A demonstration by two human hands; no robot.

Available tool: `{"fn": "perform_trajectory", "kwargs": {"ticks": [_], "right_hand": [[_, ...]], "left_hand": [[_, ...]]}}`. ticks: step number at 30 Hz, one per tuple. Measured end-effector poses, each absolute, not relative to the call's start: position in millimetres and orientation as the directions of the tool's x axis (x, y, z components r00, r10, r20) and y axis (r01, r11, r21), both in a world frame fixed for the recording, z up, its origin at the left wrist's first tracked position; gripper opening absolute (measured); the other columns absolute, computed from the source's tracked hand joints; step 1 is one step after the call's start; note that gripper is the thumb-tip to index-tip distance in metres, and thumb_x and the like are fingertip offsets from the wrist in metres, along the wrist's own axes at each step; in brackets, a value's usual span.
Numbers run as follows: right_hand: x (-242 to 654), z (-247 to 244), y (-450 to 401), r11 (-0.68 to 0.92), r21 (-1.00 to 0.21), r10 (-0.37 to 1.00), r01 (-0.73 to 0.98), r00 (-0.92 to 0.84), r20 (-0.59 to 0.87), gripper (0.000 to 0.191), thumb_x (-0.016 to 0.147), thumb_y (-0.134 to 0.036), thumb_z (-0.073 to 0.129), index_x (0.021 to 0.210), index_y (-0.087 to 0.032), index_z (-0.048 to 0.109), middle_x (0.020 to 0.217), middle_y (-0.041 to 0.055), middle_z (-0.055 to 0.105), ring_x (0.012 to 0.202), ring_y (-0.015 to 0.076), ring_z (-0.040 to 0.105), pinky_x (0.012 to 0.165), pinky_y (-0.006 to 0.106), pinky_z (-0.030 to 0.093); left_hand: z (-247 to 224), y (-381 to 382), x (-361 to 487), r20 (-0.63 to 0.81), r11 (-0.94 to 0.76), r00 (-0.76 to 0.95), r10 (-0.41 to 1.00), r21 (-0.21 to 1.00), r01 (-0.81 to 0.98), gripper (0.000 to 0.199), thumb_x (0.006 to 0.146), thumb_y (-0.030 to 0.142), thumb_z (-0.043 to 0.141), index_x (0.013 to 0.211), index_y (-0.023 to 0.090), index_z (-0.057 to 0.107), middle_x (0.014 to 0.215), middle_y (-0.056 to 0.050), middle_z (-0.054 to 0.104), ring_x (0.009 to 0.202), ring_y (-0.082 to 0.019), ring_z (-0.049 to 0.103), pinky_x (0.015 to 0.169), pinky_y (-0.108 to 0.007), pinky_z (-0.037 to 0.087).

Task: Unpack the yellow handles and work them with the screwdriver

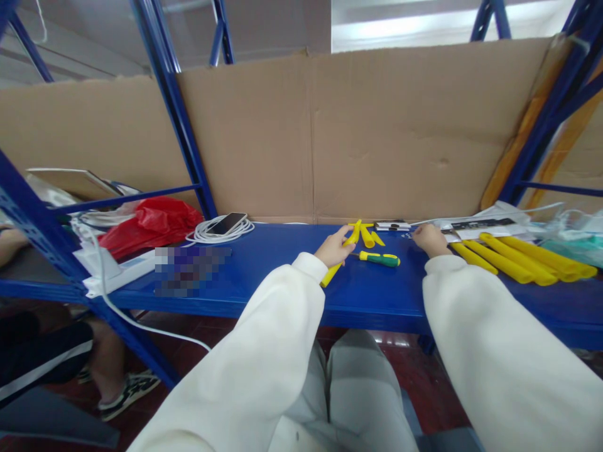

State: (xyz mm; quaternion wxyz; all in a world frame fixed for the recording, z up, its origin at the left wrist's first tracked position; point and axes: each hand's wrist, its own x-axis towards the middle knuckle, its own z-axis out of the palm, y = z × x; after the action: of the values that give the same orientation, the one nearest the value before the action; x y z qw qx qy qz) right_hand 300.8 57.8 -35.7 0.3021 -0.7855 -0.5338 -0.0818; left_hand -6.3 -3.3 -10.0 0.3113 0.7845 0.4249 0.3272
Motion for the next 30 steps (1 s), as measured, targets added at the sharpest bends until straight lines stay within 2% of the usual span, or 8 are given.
{"fn": "perform_trajectory", "kwargs": {"ticks": [4,6,8,14,18,22,30], "right_hand": [[295,-28,53,-0.272,-0.461,0.76,0.845,0.482,0.436,0.03,0.079,-0.02,0.056,0.098,-0.012,0.079,0.094,0.0207,0.075,0.096,0.0333,0.07,0.082,0.039,0.054],[291,-25,49,-0.238,-0.497,0.743,0.835,0.486,0.46,0.031,0.077,-0.019,0.058,0.099,-0.013,0.079,0.092,0.0189,0.075,0.096,0.0325,0.07,0.082,0.037,0.053],[289,-23,46,-0.222,-0.528,0.725,0.82,0.501,0.473,0.031,0.077,-0.019,0.059,0.1,-0.013,0.079,0.092,0.0177,0.075,0.096,0.0318,0.069,0.084,0.037,0.053],[285,-17,34,-0.271,-0.568,0.684,0.777,0.571,0.454,0.031,0.082,-0.02,0.055,0.102,-0.012,0.077,0.099,0.019,0.074,0.103,0.0322,0.068,0.089,0.038,0.052],[284,-15,30,-0.249,-0.619,0.627,0.745,0.611,0.483,0.031,0.084,-0.02,0.054,0.103,-0.011,0.076,0.101,0.0207,0.074,0.103,0.0335,0.067,0.09,0.039,0.051],[283,-14,28,-0.206,-0.633,0.636,0.746,0.594,0.493,0.032,0.085,-0.019,0.051,0.103,-0.008,0.076,0.103,0.0243,0.073,0.103,0.0349,0.066,0.091,0.041,0.05],[280,-6,24,-0.225,-0.666,0.577,0.711,0.649,0.497,0.032,0.088,-0.022,0.049,0.105,-0.01,0.074,0.107,0.0244,0.072,0.106,0.0342,0.064,0.093,0.041,0.049]], "left_hand": [[-4,-10,-4,0.307,-0.484,0.401,0.863,0.729,0.485,0.053,0.09,0.015,0.058,0.142,0.026,0.053,0.134,-0.012,0.063,0.06,-0.01,0.063,0.063,-0.027,0.056],[-1,-12,0,0.367,-0.519,0.379,0.849,0.714,0.471,0.053,0.088,0.013,0.059,0.139,0.026,0.057,0.136,-0.011,0.061,0.072,-0.013,0.067,0.069,-0.027,0.058],[2,-13,8,0.392,-0.523,0.357,0.848,0.732,0.436,0.052,0.088,0.012,0.059,0.138,0.026,0.057,0.137,-0.011,0.061,0.076,-0.014,0.068,0.069,-0.026,0.058],[11,-13,51,0.213,-0.33,0.399,0.892,0.91,0.251,0.049,0.093,0.016,0.052,0.141,0.025,0.047,0.136,-0.013,0.061,0.052,-0.005,0.06,0.049,-0.02,0.052],[12,-11,88,0.092,-0.14,0.402,0.911,0.986,0.093,0.048,0.092,0.012,0.051,0.139,0.02,0.045,0.119,-0.011,0.068,0.048,-0.005,0.059,0.045,-0.018,0.049],[8,-6,115,-0.004,0.019,0.414,0.91,0.999,-0.031,0.043,0.093,0.012,0.052,0.136,0.017,0.048,0.102,-0.007,0.069,0.049,-0.007,0.061,0.045,-0.017,0.047],[5,0,134,-0.081,0.166,0.435,0.897,0.973,-0.161,0.031,0.093,0.01,0.051,0.124,0.014,0.057,0.101,-0.006,0.067,0.053,-0.008,0.066,0.047,-0.018,0.049]]}}
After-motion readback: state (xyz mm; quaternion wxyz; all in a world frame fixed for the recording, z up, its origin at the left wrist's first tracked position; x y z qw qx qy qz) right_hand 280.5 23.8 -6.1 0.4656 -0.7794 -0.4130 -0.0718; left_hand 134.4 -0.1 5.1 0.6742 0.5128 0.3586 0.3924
